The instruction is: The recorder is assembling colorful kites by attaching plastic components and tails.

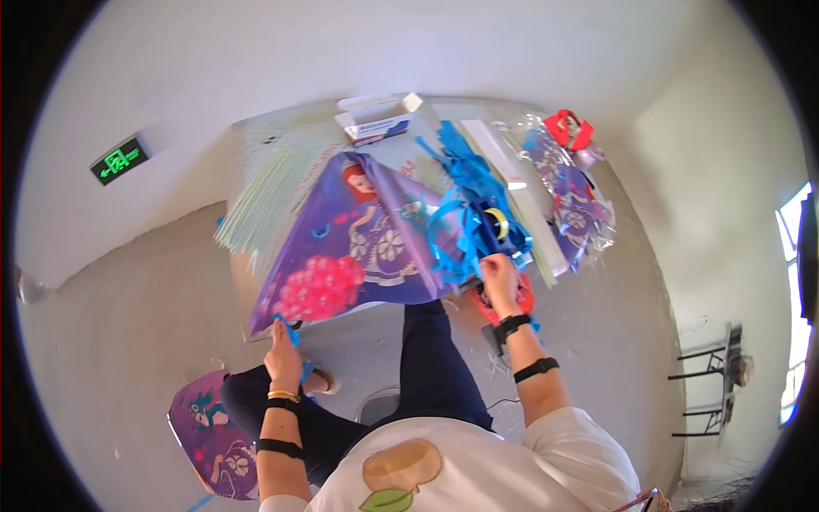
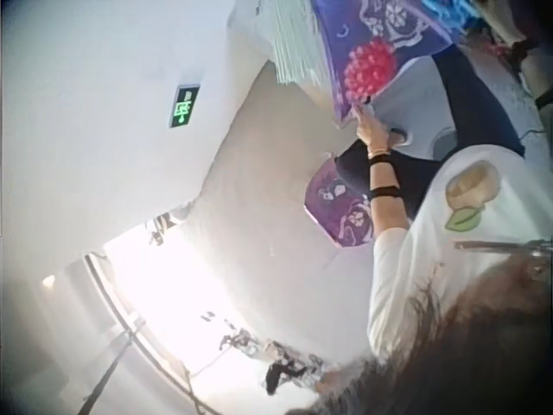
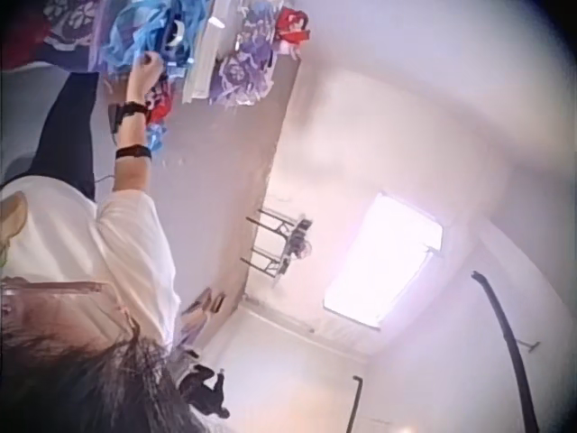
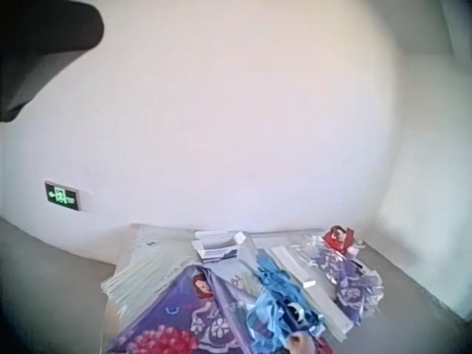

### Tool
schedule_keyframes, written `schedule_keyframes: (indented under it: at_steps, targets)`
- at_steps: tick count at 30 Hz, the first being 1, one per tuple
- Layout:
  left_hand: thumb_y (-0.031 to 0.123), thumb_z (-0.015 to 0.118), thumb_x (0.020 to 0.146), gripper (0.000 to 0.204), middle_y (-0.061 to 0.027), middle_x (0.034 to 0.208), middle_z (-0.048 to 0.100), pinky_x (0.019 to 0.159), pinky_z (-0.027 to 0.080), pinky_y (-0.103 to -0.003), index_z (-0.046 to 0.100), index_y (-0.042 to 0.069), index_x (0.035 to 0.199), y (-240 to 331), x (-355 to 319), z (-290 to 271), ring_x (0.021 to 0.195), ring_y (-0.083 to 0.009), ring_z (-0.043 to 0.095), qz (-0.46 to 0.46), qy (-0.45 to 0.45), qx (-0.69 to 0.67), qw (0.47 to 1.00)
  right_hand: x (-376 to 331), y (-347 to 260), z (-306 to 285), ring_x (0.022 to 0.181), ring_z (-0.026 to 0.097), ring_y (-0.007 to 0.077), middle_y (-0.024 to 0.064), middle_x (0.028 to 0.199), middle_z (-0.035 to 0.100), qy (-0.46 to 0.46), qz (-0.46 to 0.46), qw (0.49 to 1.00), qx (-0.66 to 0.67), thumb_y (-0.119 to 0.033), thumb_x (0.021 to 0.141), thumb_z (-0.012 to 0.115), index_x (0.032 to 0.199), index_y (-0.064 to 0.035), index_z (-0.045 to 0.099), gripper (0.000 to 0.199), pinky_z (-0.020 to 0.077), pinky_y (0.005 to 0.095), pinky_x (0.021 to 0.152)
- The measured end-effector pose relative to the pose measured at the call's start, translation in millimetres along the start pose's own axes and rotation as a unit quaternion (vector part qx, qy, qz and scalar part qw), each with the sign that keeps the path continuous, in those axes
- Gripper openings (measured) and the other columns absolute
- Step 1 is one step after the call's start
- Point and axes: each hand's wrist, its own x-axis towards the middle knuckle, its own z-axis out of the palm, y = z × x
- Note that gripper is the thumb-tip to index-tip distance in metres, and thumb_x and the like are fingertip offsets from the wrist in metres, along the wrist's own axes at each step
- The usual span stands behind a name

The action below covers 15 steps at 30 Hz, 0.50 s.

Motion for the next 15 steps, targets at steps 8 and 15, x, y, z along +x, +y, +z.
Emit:
schedule_keyframes:
  at_steps: [8, 15]
  targets:
    - [0.006, 0.051, 0.082, 0.06, -0.0041, 0.15, 0.031, 0.076, 0.052, -0.045, 0.036, 0.007, 0.14, 33, 7, -7, 0.095, -0.0339, 0.063, 0.006, -0.043, 0.034, 0.998, 47, 166, -69, 0.08, 0.066, 0.0258, 0.0123, 0.082, 0.067, -0.005, 0.097, 0.994, -0.051, -0.011, 0.084, 0.059, 0.094, -0.0041, 0.065, 0.013, 0.0507, 0.0363, 0.073]
    - [0.006, 0.046, 0.084, 0.053, -0.0056, 0.147, 0.036, 0.077, 0.052, -0.045, 0.04, 0.005, 0.138, 5, 9, 4, 0.095, -0.0337, 0.064, 0.026, 0.001, 0.068, 0.997, 73, 149, -41, 0.072, 0.065, 0.0245, 0.0137, 0.075, 0.068, -0.08, 0.098, 0.992, -0.023, -0.012, 0.08, 0.062, 0.084, -0.0019, 0.067, 0.012, 0.0497, 0.0352, 0.066]
